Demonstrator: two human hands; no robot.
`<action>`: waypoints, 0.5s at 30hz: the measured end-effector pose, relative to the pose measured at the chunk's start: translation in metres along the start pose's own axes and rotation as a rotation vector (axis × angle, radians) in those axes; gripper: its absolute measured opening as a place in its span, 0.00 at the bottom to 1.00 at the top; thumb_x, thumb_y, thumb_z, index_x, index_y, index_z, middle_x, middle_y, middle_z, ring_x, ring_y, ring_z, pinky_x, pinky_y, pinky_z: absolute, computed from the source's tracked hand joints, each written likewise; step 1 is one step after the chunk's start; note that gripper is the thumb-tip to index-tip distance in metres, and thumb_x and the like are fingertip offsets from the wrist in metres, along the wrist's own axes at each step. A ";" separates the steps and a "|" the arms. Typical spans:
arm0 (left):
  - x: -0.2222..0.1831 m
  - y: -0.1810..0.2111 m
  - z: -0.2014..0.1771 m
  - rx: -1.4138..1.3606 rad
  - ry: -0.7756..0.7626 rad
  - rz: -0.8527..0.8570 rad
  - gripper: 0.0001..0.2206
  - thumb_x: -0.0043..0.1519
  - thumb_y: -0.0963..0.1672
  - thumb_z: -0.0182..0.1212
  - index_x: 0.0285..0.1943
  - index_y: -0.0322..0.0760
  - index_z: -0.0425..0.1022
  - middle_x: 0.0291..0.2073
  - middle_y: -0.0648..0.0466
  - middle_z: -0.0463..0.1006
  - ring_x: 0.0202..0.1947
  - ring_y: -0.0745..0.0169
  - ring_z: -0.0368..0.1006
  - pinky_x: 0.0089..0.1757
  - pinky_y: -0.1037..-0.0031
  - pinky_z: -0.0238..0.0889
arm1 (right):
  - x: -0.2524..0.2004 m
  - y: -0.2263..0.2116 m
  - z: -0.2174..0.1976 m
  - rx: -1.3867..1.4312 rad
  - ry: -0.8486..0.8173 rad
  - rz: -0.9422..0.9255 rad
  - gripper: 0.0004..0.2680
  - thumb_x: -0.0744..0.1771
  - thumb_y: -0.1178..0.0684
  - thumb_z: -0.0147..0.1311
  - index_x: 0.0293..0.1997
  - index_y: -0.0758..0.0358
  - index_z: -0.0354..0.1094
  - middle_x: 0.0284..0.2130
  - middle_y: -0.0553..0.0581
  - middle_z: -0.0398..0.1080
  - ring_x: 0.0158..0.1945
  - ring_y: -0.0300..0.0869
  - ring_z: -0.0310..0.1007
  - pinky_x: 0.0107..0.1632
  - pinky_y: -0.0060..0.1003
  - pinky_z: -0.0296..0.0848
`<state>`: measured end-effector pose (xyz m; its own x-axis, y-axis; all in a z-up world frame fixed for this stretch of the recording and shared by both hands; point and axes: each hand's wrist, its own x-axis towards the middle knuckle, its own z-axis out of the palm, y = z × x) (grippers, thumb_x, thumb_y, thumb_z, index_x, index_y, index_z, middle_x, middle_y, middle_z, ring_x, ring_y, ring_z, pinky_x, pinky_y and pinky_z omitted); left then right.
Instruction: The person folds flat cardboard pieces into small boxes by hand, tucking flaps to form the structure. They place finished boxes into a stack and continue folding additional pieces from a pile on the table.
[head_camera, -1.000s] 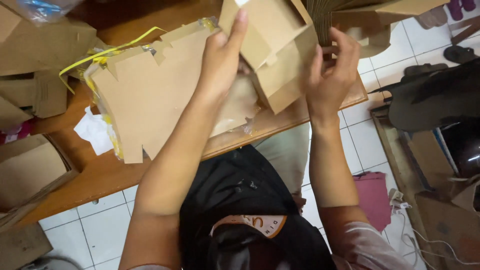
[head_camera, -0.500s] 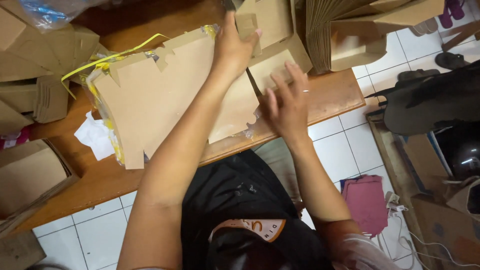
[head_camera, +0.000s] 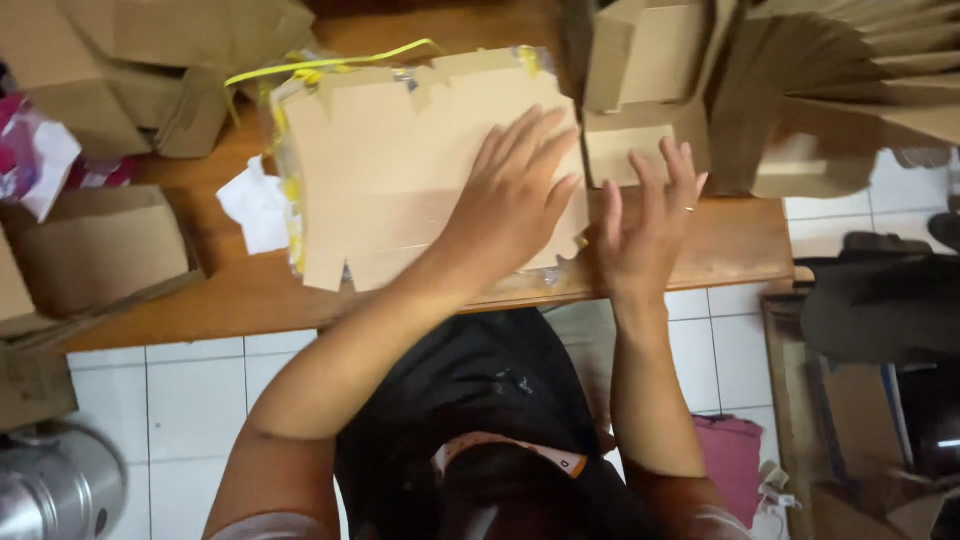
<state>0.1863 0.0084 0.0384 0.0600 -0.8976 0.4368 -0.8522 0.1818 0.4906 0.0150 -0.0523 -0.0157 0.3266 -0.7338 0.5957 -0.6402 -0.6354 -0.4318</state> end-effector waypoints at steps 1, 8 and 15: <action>-0.015 -0.005 -0.006 0.006 0.006 -0.014 0.19 0.63 0.44 0.59 0.62 0.36 0.68 0.61 0.43 0.66 0.66 0.38 0.59 0.58 0.42 0.54 | 0.003 -0.012 -0.005 0.010 -0.010 -0.009 0.13 0.68 0.57 0.61 0.57 0.60 0.65 0.62 0.64 0.56 0.68 0.62 0.52 0.67 0.63 0.42; -0.106 -0.018 -0.071 0.269 0.089 -0.087 0.21 0.66 0.49 0.57 0.66 0.36 0.67 0.69 0.44 0.61 0.70 0.43 0.53 0.61 0.41 0.43 | -0.002 -0.100 0.005 0.423 -0.320 -0.339 0.16 0.63 0.51 0.63 0.56 0.58 0.68 0.53 0.61 0.67 0.62 0.58 0.64 0.65 0.52 0.62; -0.146 -0.047 -0.065 0.368 -0.040 -0.228 0.33 0.64 0.55 0.54 0.76 0.43 0.51 0.74 0.47 0.50 0.74 0.44 0.41 0.63 0.36 0.27 | 0.001 -0.137 0.018 0.344 -0.518 -0.561 0.14 0.63 0.45 0.63 0.50 0.57 0.72 0.47 0.52 0.72 0.51 0.46 0.71 0.55 0.41 0.65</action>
<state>0.2517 0.1572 0.0009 0.2543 -0.9142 0.3155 -0.9483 -0.1717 0.2669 0.1157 0.0299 0.0323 0.8656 -0.2507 0.4334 -0.0665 -0.9155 -0.3968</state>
